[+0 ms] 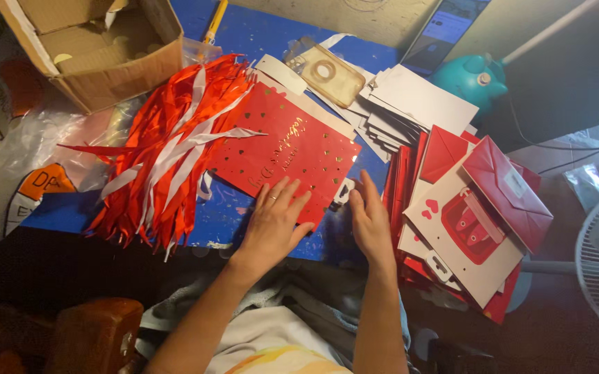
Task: The person assembles small red Valentine's Day gift boxes by inserting white plastic handles into slots, tucking in flaps, and tying red ribbons. They handle multiple boxes one at a time, stacking completed units on the table.
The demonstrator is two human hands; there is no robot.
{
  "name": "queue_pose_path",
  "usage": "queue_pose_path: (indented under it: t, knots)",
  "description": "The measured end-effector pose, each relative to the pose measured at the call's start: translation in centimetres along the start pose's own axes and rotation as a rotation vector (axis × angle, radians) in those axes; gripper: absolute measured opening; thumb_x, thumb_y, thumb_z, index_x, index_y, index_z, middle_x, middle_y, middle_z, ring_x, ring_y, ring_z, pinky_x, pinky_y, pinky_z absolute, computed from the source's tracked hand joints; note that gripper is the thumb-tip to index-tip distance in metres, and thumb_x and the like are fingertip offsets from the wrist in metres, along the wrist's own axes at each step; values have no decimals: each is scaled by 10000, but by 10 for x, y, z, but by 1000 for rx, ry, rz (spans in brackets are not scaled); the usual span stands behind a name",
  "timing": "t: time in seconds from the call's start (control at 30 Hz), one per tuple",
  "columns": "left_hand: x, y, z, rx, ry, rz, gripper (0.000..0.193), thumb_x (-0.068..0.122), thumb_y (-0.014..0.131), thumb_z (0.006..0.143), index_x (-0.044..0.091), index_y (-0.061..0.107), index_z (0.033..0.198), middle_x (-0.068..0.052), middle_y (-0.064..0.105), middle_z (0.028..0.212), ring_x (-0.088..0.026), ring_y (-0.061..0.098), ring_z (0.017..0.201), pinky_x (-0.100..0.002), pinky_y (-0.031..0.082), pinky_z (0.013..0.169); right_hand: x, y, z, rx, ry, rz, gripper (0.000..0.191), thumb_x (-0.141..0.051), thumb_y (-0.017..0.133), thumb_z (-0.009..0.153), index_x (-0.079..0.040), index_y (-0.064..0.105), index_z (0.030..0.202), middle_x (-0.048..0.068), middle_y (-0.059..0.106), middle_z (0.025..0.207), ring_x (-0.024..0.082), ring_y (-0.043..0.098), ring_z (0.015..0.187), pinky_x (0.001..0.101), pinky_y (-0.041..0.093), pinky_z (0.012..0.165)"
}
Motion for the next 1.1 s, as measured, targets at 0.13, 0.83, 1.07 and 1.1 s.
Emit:
queue_pose_path:
  t: [0.13, 0.83, 1.07, 1.1]
  knots:
    - [9, 10, -4, 10, -21, 35, 619, 271, 803, 784, 66, 614, 1337, -206, 519, 1432, -381, 396, 1408, -552, 282, 1168, -10, 1, -14, 80, -211, 2, 566, -183, 626, 1007, 8, 458, 1513, 165, 627, 1365, 251, 643, 1247, 370, 538, 1008]
    - [83, -91, -43, 665, 289, -98, 284, 20, 764, 904, 122, 646, 1141, -51, 657, 1070, -268, 621, 990, -386, 512, 910, -105, -18, -57, 16, -597, -70, 468, 160, 633, 842, -119, 773, 1191, 85, 632, 1356, 241, 620, 1254, 358, 513, 1074]
    - [36, -69, -14, 530, 87, -204, 207, 6, 740, 908, 75, 700, 1099, -66, 675, 1000, -268, 632, 957, -393, 512, 890, -53, -1, -41, 62, -422, -218, 585, 114, 600, 813, -90, 606, 1362, 203, 428, 1509, 369, 431, 1418, 424, 404, 1140]
    - [29, -60, -6, 481, 49, -241, 189, 10, 733, 912, 65, 716, 1092, -72, 682, 1001, -270, 641, 963, -391, 521, 895, -46, -4, -40, 79, -401, -236, 629, 86, 613, 835, -64, 531, 1441, 221, 410, 1511, 375, 411, 1423, 447, 360, 1157]
Point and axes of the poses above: each hand's wrist, its own z-axis towards the middle knuckle, its own y-axis out of the palm, x = y × z, the point moved 8 cm from there along z, towards the middle knuckle
